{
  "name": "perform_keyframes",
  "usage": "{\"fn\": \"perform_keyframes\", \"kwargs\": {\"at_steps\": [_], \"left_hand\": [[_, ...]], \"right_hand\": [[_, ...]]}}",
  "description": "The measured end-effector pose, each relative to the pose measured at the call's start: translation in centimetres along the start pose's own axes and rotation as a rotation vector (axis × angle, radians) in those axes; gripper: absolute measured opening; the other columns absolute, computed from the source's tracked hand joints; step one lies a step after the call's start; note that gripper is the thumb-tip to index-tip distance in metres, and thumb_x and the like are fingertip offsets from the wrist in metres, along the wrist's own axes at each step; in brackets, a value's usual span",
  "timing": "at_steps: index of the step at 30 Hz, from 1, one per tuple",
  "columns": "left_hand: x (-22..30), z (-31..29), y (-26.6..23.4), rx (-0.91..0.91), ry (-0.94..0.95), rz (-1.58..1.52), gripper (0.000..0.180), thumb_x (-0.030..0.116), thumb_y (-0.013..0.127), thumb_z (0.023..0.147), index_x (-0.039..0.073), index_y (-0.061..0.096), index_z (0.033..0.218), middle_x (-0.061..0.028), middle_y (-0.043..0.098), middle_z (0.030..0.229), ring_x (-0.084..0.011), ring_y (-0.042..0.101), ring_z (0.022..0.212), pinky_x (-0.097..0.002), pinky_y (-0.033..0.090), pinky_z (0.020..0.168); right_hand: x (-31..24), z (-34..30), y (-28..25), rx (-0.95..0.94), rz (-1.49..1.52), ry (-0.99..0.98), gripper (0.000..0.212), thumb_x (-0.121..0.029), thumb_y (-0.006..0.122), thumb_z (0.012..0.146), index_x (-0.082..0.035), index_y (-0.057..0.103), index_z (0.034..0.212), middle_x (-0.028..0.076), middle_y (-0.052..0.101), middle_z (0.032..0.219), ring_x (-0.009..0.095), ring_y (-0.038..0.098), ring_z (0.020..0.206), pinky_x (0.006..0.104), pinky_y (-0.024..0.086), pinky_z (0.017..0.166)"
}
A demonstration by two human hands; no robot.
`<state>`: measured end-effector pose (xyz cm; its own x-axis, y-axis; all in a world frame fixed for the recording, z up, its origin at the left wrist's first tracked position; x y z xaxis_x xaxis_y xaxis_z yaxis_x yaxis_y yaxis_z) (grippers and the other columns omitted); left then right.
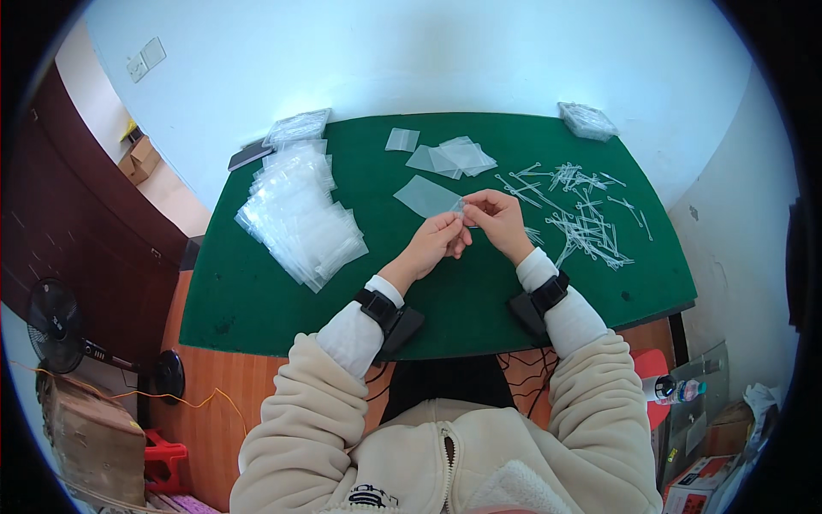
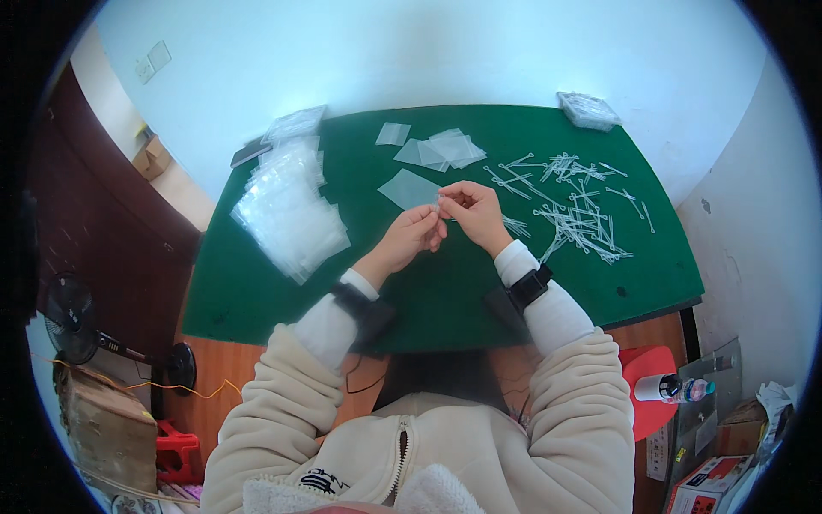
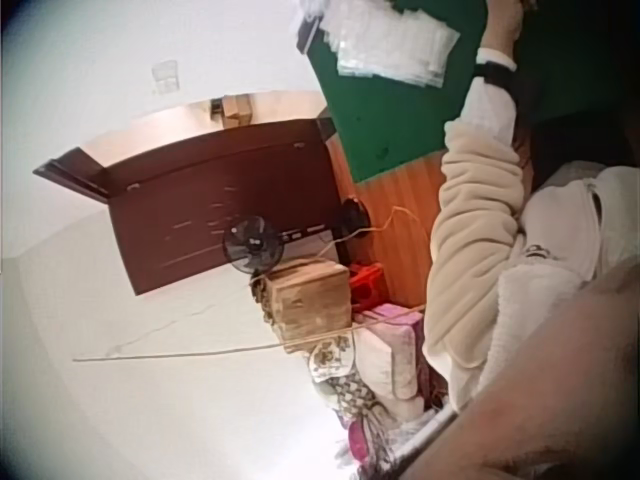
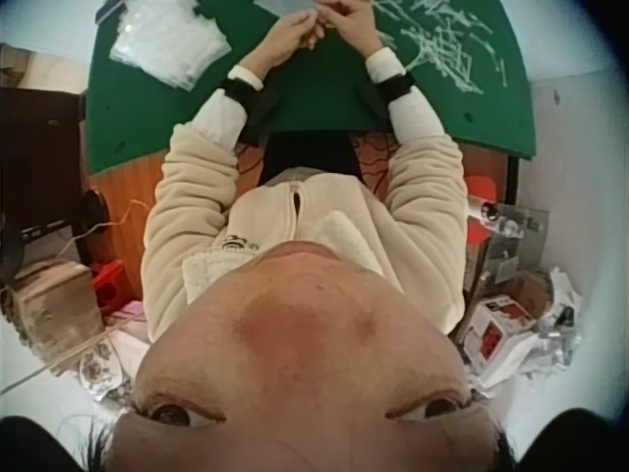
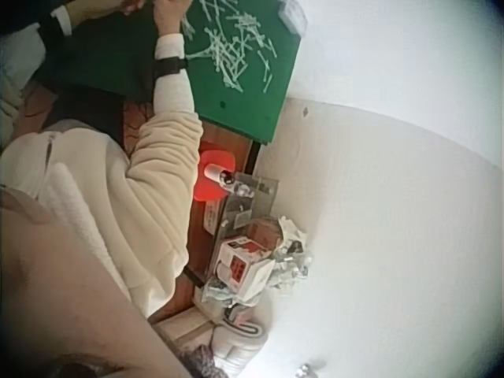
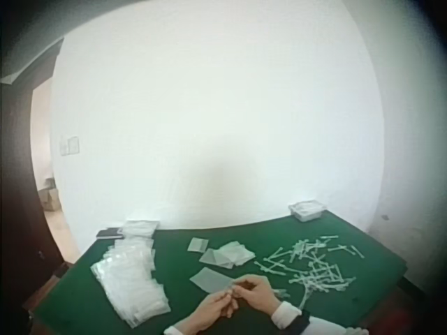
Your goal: Packaging thin white strips into small plastic bags at a factory workbench.
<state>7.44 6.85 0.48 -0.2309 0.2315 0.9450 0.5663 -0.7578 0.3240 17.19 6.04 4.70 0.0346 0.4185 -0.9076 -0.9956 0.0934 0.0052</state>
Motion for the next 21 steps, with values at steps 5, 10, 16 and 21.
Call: {"fn": "perform_keyframes", "kwargs": {"at_steps": [5,10,16,21], "left_hand": [[0.3,0.2,-0.9,0.085,0.057,0.002,0.02,0.021,0.037,0.095,0.006,0.05,0.099,0.0005,0.049,0.072,-0.006,0.041,0.056,-0.0198,0.035,0.052],[2.4,-0.7,-5.8,0.441,0.267,-0.051,0.017,0.017,0.038,0.095,0.005,0.049,0.099,0.0011,0.044,0.07,-0.0058,0.035,0.054,-0.0196,0.031,0.05],[2.8,-1.1,-6.0,0.529,0.308,-0.049,0.017,0.016,0.037,0.095,0.004,0.049,0.098,0.0009,0.043,0.069,-0.0055,0.034,0.053,-0.02,0.03,0.049],[2.6,-1.0,-5.9,0.505,0.311,-0.025,0.017,0.016,0.037,0.095,0.004,0.049,0.098,0.0005,0.043,0.069,-0.0056,0.034,0.053,-0.0204,0.03,0.049]], "right_hand": [[0.6,0.2,-0.2,0.017,0.033,0.013,0.016,-0.006,0.062,0.079,-0.002,0.062,0.094,0.004,0.062,0.077,0.009,0.059,0.065,0.0194,0.046,0.06],[-1.2,0.2,-1.2,0.034,-0.669,-0.033,0.018,-0.011,0.067,0.074,-0.005,0.064,0.091,0.003,0.06,0.075,0.013,0.058,0.068,0.0256,0.047,0.06],[-0.3,-0.2,-0.7,-0.125,-1.245,-0.121,0.009,-0.014,0.067,0.066,-0.009,0.065,0.073,0.006,0.057,0.071,0.025,0.053,0.074,0.0365,0.044,0.067],[0.4,-0.2,-0.5,-0.17,-1.275,-0.029,0.007,-0.014,0.065,0.068,-0.008,0.062,0.069,0.006,0.058,0.073,0.025,0.054,0.077,0.0367,0.044,0.07]]}}
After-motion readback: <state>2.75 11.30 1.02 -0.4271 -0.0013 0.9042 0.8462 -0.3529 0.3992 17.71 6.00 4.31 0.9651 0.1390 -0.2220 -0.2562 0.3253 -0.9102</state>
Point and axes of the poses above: each hand's wrist, its own z-axis towards the middle knuckle, its own y-axis out of the palm, x = y × z, the point moved 9 cm from there along z, towards the middle knuckle
